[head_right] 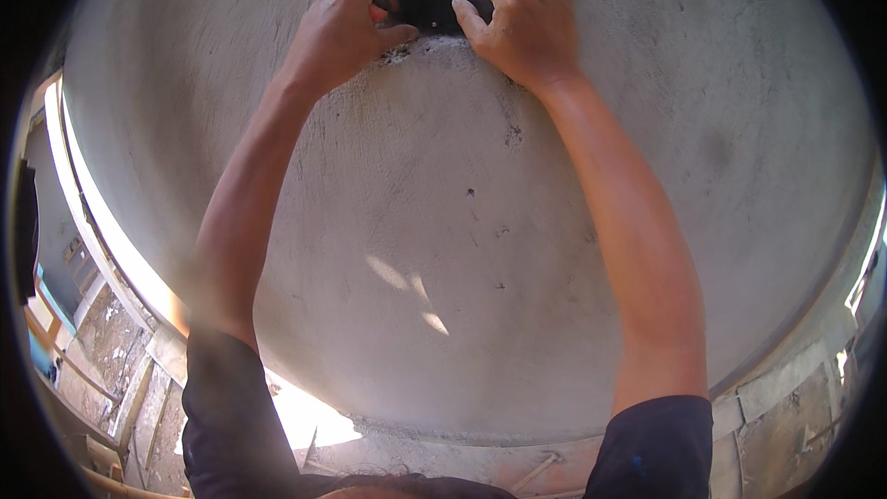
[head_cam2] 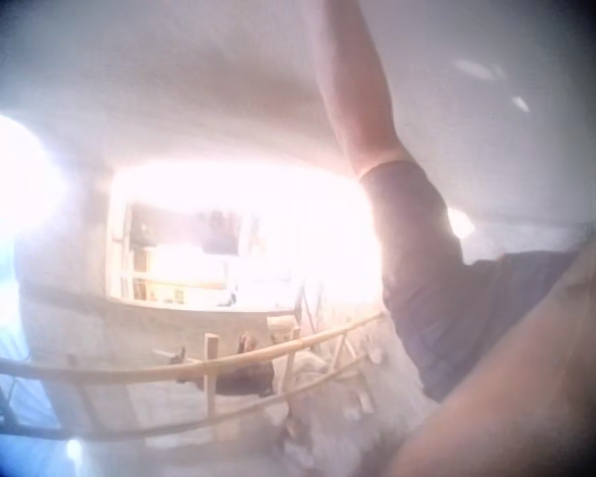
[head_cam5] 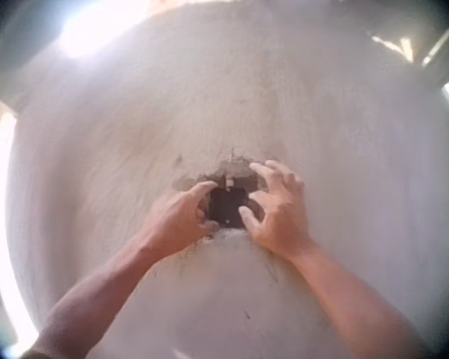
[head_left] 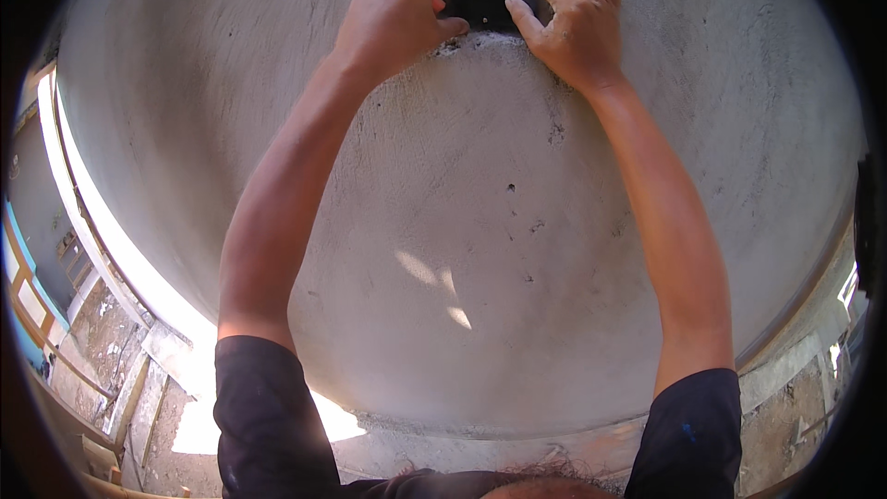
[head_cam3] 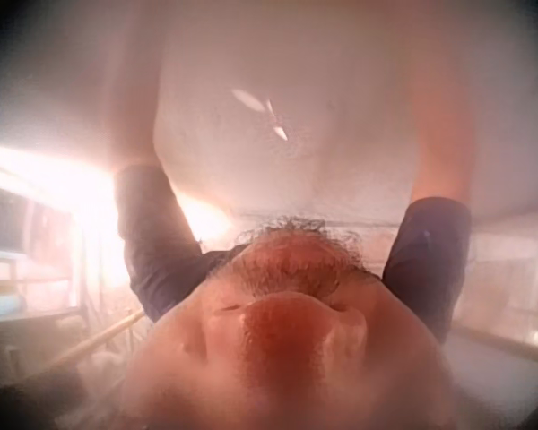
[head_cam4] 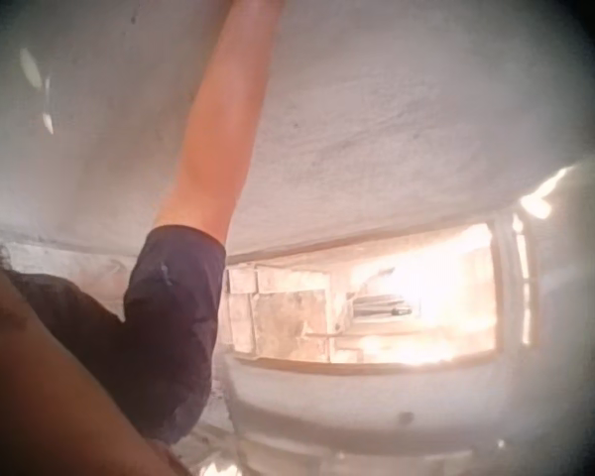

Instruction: The person uses a hammer and a chisel to widen a hole in a concrete wall and then inserts a black plastic electrical box.

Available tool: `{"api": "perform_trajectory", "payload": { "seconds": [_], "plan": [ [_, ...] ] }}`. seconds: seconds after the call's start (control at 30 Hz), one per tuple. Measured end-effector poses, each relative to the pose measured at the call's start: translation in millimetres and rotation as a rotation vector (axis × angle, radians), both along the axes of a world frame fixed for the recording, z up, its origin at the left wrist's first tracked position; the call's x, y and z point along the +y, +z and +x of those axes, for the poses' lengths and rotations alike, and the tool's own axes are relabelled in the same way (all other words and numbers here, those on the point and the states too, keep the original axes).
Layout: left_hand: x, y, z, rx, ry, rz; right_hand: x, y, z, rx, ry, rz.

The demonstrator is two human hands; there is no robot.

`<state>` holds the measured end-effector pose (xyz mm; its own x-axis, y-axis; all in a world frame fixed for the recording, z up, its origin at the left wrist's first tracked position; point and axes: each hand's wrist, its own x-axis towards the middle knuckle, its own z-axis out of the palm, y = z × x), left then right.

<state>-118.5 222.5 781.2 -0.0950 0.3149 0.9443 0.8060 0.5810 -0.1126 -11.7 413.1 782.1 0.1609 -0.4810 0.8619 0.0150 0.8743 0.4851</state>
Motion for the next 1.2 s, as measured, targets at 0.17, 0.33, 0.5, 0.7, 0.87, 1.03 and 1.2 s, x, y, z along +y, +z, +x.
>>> {"api": "perform_trajectory", "payload": {
  "seconds": [0.17, 0.33, 0.5, 0.7, 0.87, 1.03, 1.2],
  "plan": [
    [-6.2, 0.8, 2.1, 0.022, -0.057, -0.046, -2.8, 1.3, -0.3, 0.033, -0.01, -0.011],
    [-1.8, -0.6, 0.8, 0.015, -0.121, -0.028, 1.3, 3.7, -11.2, 0.058, -0.026, 0.024],
    [-6.7, -6.3, -8.2, 0.022, -0.146, -0.001, -6.7, 1.8, -2.9, 0.03, -0.041, -0.011],
    [-0.5, -5.7, -2.0, -0.018, -0.103, -0.014, -2.8, 2.2, -0.5, 0.033, -0.017, -0.015],
    [1.1, -10.3, -2.9, 0.005, -0.135, 0.062, 1.7, 2.2, -4.5, 0.078, 0.065, -0.02],
    [4.1, -8.8, 0.4, -0.012, -0.015, 0.052, 11.4, 4.9, -14.4, 0.22, 0.188, -0.096],
    [7.9, -9.0, 7.9, 0.013, 0.022, 0.061, 16.8, 7.2, -13.8, 0.267, 0.27, -0.126]
  ]
}}
